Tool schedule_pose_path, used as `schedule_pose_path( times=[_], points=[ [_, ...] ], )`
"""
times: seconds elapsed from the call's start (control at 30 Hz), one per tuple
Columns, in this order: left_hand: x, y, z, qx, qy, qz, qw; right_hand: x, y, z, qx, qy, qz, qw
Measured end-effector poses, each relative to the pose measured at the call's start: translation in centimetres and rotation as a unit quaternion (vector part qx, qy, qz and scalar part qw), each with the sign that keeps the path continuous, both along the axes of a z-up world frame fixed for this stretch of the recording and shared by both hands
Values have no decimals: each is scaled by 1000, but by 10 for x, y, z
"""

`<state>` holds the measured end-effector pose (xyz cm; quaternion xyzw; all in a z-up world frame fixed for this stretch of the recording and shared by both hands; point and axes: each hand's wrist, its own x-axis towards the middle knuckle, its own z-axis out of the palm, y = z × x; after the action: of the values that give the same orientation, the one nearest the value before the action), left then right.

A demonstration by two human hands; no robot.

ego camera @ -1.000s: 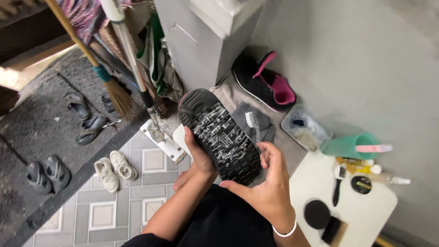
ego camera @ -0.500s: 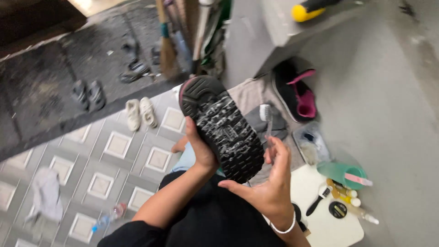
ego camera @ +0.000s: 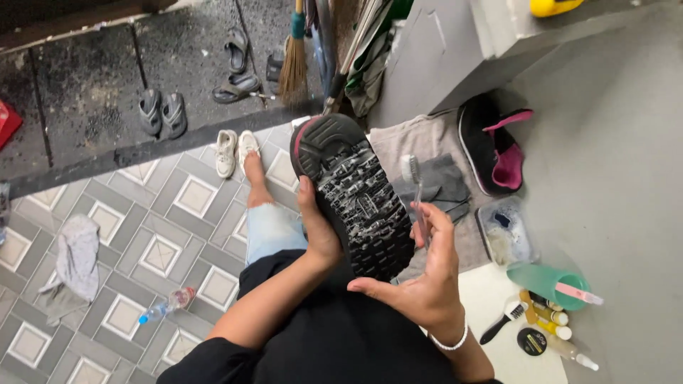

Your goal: Applying a cleaning or adhesive substance to the sole of a shoe using a small brush at a repair bench.

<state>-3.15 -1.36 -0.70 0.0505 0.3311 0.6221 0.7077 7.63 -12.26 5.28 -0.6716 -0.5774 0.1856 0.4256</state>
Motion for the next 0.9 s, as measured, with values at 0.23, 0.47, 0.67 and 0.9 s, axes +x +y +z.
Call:
schedule_pose_path(
  times=[0.23,0.47,0.67,0.9],
  points=[
    [6,0,9,11,-14,-105,994,0,-11,4,10,6,-42,999],
    [42,-12,29,5,-67,-250,966,13,-34,27,-12,37,-133,990],
    [43,-21,17,65,-2,-248,967,14,-36,31,-12,13,-156,988],
    [34,11,26,35,-78,-268,959,10,-8,22,8,28,-139,990]
  ],
)
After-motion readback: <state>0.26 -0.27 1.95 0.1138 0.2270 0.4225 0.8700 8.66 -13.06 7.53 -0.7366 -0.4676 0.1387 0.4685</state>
